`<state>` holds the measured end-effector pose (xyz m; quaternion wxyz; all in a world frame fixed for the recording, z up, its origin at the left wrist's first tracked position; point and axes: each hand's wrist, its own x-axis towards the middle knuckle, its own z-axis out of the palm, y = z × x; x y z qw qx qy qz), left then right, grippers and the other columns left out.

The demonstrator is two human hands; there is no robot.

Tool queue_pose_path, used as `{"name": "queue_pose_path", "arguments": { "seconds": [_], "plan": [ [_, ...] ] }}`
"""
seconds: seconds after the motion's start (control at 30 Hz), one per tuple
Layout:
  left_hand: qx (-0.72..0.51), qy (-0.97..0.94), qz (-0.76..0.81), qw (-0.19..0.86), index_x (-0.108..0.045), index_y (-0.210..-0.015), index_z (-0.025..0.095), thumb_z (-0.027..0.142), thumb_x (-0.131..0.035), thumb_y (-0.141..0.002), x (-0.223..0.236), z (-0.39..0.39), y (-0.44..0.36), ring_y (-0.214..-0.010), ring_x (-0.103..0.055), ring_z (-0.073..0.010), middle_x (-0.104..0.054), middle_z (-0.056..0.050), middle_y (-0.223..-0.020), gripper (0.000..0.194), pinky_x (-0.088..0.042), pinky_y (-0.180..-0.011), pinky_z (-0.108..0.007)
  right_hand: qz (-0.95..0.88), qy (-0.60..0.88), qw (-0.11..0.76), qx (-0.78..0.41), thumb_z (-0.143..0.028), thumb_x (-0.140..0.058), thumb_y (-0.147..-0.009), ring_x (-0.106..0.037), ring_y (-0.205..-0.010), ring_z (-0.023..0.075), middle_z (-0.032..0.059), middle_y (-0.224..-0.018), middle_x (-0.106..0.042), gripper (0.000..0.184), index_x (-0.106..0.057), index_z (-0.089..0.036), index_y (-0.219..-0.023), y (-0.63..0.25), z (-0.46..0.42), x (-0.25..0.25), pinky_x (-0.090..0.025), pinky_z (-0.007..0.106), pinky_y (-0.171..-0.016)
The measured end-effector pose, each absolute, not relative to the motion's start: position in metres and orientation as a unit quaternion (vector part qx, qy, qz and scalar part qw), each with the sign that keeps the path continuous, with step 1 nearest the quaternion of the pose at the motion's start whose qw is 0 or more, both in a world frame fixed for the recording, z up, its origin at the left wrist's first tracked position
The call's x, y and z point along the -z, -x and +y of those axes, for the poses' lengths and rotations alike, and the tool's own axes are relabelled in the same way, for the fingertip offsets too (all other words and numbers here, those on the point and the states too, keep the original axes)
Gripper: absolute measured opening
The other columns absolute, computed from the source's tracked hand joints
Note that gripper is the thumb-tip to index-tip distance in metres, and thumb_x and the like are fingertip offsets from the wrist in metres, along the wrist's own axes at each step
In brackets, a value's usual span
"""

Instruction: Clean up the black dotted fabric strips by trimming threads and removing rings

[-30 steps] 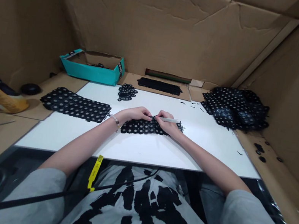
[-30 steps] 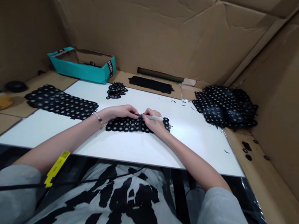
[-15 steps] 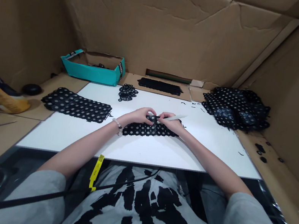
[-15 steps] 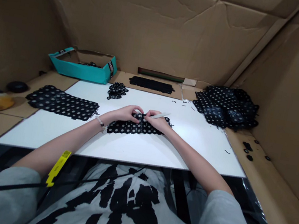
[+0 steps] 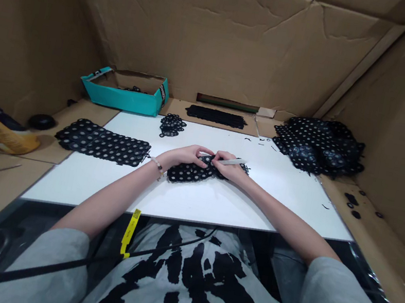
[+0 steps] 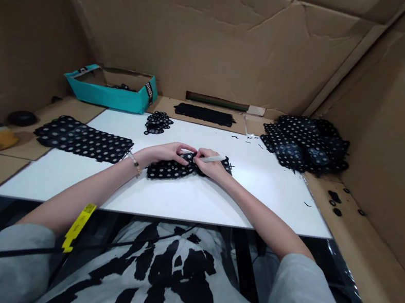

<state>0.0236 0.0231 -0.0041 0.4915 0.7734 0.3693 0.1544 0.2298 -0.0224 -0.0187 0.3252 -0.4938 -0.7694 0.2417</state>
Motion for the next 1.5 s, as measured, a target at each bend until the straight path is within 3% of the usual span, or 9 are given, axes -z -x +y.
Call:
{"name": "queue_pose_path", "arguments": {
  "seconds": [0.07, 0.17, 0.23, 0.33, 0.47, 0.97, 1.37, 1.5],
  "plan": [
    [-0.153, -0.791, 0.39, 0.446, -0.063, -0.125, 0.017, 0.04, -0.079, -0.062, 0.003, 0.024, -0.023, -0.109, -0.062, -0.0267, -0.071, -0.009, -0.113, 0.068, -0.045, -0.092, -0.033, -0.765, 0.496, 0.309, -0.272, -0.032, -0.057, -0.078, -0.056, -0.075, 0.0179, 0.0011, -0.073, -0.064, 0.015, -0.058, -0.02, -0.067, -0.237, -0.02, 0.014, -0.039, 0.029, -0.07],
    [-0.146, -0.818, 0.423, 0.361, -0.071, -0.107, 0.017, 0.046, -0.074, -0.066, 0.007, 0.027, -0.021, -0.096, -0.064, -0.0251, -0.073, -0.008, -0.103, 0.05, -0.046, -0.082, -0.03, -0.746, 0.506, 0.282, -0.329, -0.034, -0.06, -0.076, -0.056, -0.072, 0.0179, 0.0, -0.069, -0.063, 0.017, -0.058, -0.02, -0.065, -0.247, -0.017, 0.009, -0.04, 0.029, -0.07],
    [-0.135, -0.834, 0.418, 0.333, -0.073, -0.093, 0.017, 0.046, -0.07, -0.07, 0.011, 0.029, -0.02, -0.086, -0.064, -0.0228, -0.074, -0.006, -0.091, 0.037, -0.044, -0.076, -0.029, -0.732, 0.49, 0.301, -0.365, -0.034, -0.059, -0.076, -0.06, -0.08, 0.0186, 0.0014, -0.08, -0.068, 0.018, -0.058, -0.02, -0.065, -0.249, -0.015, 0.009, -0.042, 0.03, -0.077],
    [-0.145, -0.847, 0.39, 0.33, -0.073, -0.089, 0.017, 0.045, -0.067, -0.072, 0.015, 0.031, -0.02, -0.079, -0.062, -0.0204, -0.073, -0.004, -0.083, 0.033, -0.042, -0.073, -0.029, -0.72, 0.452, 0.36, -0.384, -0.036, -0.057, -0.079, -0.062, -0.092, 0.0189, 0.0039, -0.101, -0.071, 0.02, -0.057, -0.02, -0.068, -0.243, -0.016, 0.013, -0.043, 0.032, -0.087],
    [-0.157, -0.846, 0.398, 0.318, -0.073, -0.088, 0.016, 0.047, -0.068, -0.072, 0.015, 0.031, -0.02, -0.077, -0.061, -0.0199, -0.072, -0.004, -0.081, 0.035, -0.041, -0.072, -0.029, -0.733, 0.472, 0.354, -0.339, -0.038, -0.056, -0.08, -0.059, -0.08, 0.0174, 0.0013, -0.081, -0.067, 0.02, -0.058, -0.02, -0.072, -0.233, -0.017, 0.021, -0.042, 0.029, -0.076],
    [-0.155, -0.811, 0.397, 0.401, -0.073, -0.085, 0.015, 0.053, -0.068, -0.069, 0.013, 0.031, -0.023, -0.077, -0.06, -0.0195, -0.073, -0.004, -0.083, 0.041, -0.043, -0.075, -0.03, -0.701, 0.482, 0.391, -0.352, -0.039, -0.057, -0.078, -0.051, -0.069, 0.0151, -0.0026, -0.067, -0.056, 0.022, -0.052, -0.02, -0.067, -0.233, -0.015, 0.022, -0.038, 0.027, -0.068],
    [-0.125, -0.775, 0.364, 0.502, -0.072, -0.087, 0.016, 0.048, -0.07, -0.068, 0.011, 0.034, -0.018, -0.079, -0.059, -0.0182, -0.071, -0.001, -0.081, 0.037, -0.041, -0.077, -0.029, -0.75, 0.51, 0.355, -0.226, -0.032, -0.052, -0.082, -0.055, -0.076, 0.0175, 0.0008, -0.076, -0.064, 0.016, -0.054, -0.022, -0.071, -0.221, -0.025, 0.023, -0.038, 0.029, -0.071],
    [-0.097, -0.797, 0.34, 0.49, -0.07, -0.089, 0.016, 0.05, -0.068, -0.071, 0.005, 0.032, -0.017, -0.082, -0.059, -0.0187, -0.07, -0.001, -0.084, 0.039, -0.041, -0.079, -0.028, -0.74, 0.493, 0.375, -0.264, -0.035, -0.054, -0.082, -0.054, -0.072, 0.0163, -0.0005, -0.073, -0.061, 0.018, -0.054, -0.021, -0.07, -0.225, -0.019, 0.025, -0.037, 0.028, -0.068]
  ]
}}
